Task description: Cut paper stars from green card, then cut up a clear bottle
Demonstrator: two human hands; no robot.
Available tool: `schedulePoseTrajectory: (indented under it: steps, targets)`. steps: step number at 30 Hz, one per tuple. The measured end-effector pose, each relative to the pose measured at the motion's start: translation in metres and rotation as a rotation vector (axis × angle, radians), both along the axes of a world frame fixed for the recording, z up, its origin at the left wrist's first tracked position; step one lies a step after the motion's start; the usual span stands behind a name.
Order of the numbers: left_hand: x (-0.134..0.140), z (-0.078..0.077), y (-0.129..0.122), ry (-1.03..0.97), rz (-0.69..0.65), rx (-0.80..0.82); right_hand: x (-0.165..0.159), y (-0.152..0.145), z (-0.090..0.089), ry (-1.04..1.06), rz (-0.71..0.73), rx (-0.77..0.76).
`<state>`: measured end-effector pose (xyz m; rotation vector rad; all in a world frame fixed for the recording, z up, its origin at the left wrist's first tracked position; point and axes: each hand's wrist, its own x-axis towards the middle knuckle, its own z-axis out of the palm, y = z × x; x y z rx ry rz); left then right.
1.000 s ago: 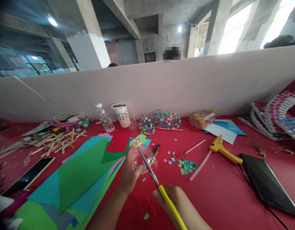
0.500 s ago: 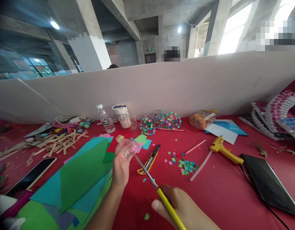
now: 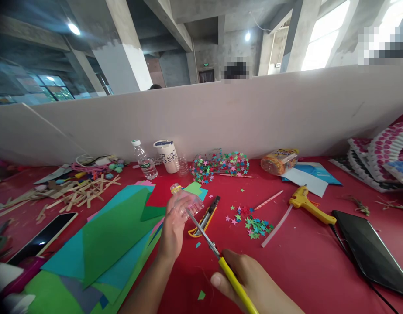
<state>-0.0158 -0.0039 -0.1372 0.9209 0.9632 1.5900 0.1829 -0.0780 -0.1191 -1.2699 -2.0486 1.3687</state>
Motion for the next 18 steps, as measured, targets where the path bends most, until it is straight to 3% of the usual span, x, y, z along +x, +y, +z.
schedulePoseTrajectory:
  steps: [18]
  targets:
    - [0.0000, -0.0049, 0.0002, -0.031, -0.021, -0.042, -0.0019, 0.0010, 0.0001, -0.038, -0.012, -0.031]
